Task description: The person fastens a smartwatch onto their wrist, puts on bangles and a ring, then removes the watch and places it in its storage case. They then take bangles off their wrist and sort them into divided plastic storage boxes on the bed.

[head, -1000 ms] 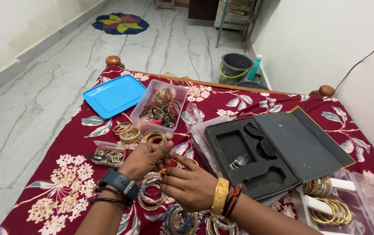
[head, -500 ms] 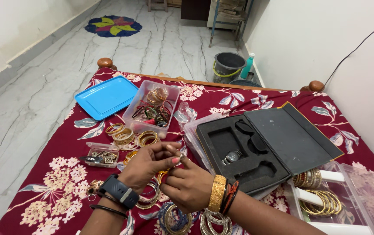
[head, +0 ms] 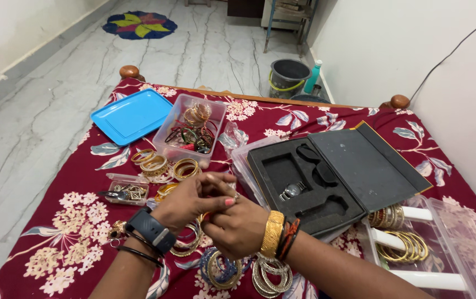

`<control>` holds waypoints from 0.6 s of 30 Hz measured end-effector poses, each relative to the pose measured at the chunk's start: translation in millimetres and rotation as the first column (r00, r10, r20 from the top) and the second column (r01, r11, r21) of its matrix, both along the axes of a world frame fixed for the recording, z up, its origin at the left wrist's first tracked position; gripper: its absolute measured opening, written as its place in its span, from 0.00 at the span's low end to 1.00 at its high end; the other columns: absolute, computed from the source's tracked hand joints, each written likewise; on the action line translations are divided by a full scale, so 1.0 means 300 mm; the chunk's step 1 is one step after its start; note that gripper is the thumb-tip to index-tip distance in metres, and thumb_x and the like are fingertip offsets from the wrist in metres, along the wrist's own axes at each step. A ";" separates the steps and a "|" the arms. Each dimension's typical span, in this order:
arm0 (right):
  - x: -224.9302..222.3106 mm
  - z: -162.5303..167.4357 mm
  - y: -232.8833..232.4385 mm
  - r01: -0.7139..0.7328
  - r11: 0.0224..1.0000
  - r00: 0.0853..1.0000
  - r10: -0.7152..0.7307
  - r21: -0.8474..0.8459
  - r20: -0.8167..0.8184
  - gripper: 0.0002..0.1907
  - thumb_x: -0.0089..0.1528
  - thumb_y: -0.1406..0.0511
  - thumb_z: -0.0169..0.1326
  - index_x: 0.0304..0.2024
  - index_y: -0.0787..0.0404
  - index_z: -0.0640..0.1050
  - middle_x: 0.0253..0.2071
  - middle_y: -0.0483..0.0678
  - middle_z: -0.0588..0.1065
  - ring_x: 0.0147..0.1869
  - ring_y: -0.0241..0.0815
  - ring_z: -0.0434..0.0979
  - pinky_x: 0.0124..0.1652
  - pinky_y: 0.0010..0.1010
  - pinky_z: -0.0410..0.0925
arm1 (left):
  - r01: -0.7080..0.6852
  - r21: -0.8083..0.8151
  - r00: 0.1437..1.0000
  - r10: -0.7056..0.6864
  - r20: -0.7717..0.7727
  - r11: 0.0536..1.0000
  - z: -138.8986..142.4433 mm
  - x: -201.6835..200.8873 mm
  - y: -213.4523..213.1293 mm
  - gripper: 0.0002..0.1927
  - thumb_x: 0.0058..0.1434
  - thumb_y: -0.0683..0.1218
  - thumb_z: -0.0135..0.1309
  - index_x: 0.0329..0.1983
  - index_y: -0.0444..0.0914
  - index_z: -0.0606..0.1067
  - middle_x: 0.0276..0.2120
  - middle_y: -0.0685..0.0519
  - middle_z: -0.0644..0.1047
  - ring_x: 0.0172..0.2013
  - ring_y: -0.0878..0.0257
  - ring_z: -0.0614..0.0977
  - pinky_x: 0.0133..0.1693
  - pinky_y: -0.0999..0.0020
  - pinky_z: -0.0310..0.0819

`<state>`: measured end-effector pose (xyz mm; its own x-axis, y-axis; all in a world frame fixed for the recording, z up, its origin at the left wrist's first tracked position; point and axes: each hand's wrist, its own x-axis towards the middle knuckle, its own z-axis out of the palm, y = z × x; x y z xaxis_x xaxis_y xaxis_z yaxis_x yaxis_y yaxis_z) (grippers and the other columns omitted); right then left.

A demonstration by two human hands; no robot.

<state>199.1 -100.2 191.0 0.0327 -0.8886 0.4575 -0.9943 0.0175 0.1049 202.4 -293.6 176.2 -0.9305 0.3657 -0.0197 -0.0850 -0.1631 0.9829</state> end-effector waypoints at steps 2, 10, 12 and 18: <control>0.000 0.000 -0.007 0.042 0.998 0.998 -0.044 -0.043 -0.039 0.08 0.56 0.66 0.56 0.35 0.65 0.77 0.29 0.53 0.74 0.44 0.56 0.80 0.75 0.65 0.48 | -0.033 0.007 0.990 0.032 0.138 0.999 0.015 0.005 -0.012 0.32 0.50 0.42 0.67 0.60 0.37 0.73 0.44 0.52 0.82 0.46 0.65 0.81 0.52 0.66 0.76; -0.005 -0.013 -0.046 0.168 0.986 0.980 -0.167 0.002 -0.107 0.18 0.56 0.66 0.53 0.45 0.71 0.78 0.43 0.65 0.77 0.62 0.65 0.74 0.77 0.59 0.43 | -0.095 -0.075 0.989 0.102 0.104 0.993 0.037 0.028 0.013 0.36 0.50 0.44 0.68 0.63 0.34 0.71 0.47 0.46 0.82 0.49 0.59 0.83 0.54 0.61 0.77; 0.001 -0.040 -0.066 0.302 0.946 0.953 -0.301 0.119 -0.026 0.21 0.56 0.68 0.50 0.50 0.74 0.76 0.53 0.68 0.75 0.73 0.64 0.68 0.78 0.57 0.41 | -0.197 -0.328 0.980 0.195 -0.041 0.924 0.032 0.027 -0.006 0.37 0.53 0.48 0.64 0.66 0.38 0.68 0.53 0.45 0.79 0.55 0.56 0.78 0.58 0.58 0.73; -0.059 -0.116 -0.092 0.684 0.729 0.728 -0.684 0.006 0.048 0.38 0.70 0.55 0.33 0.72 0.78 0.47 0.77 0.69 0.42 0.82 0.58 0.32 0.74 0.47 0.32 | -0.798 -0.586 0.592 0.001 -0.806 -0.140 -0.044 0.040 0.009 0.40 0.68 0.62 0.38 0.76 0.34 0.48 0.76 0.42 0.44 0.74 0.49 0.39 0.69 0.44 0.30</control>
<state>181.3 -127.6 156.1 -0.6021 -0.6571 0.4535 -0.7163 0.6955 0.0569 214.3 -290.8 163.1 -0.8402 -0.0718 0.5376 -0.0317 0.9960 0.0835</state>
